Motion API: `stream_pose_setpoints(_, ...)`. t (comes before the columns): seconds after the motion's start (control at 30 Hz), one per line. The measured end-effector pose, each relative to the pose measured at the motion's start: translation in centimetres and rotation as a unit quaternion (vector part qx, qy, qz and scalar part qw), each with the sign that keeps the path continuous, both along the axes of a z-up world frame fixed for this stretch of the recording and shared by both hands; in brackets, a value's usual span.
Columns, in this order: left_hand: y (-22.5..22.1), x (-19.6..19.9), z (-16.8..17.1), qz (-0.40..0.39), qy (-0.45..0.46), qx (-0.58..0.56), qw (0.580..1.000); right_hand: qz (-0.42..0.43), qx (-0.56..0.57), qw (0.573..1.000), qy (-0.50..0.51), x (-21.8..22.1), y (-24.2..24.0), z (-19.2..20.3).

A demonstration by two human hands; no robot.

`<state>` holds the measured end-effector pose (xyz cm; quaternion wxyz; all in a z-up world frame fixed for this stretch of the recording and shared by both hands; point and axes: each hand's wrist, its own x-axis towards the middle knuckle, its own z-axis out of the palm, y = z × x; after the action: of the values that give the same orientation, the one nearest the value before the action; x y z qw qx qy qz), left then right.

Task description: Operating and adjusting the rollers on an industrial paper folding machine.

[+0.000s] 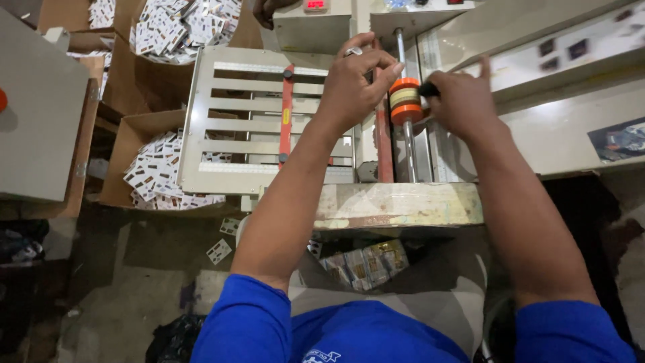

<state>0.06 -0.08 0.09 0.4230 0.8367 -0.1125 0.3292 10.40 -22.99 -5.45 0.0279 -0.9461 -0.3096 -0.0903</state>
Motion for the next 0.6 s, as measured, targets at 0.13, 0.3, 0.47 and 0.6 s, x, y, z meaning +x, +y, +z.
stream_pose_setpoints(0.13, 0.0, 0.0, -0.2, -0.010, 0.023, -0.021, 0.999, 0.064, 0.089, 0.986, -0.125, -0.9, -0.2, 0.9)
stream_pose_setpoints(0.3, 0.1, 0.0, -0.1, 0.000, 0.006, -0.008, 1.000, 0.018, 0.057, 0.975, -0.213, -1.8, -1.0, 2.7)
stream_pose_setpoints(0.47, 0.2, 0.1, -0.3, -0.009, -0.009, -0.007, 1.000, 0.009, 0.005, 0.995, -0.096, 0.2, -1.0, -0.6)
stream_pose_setpoints(0.6, 0.2, 0.4, -0.7, -0.004, -0.016, -0.003, 1.000, 0.059, 0.117, 0.981, -0.140, -1.6, 0.2, 1.9)
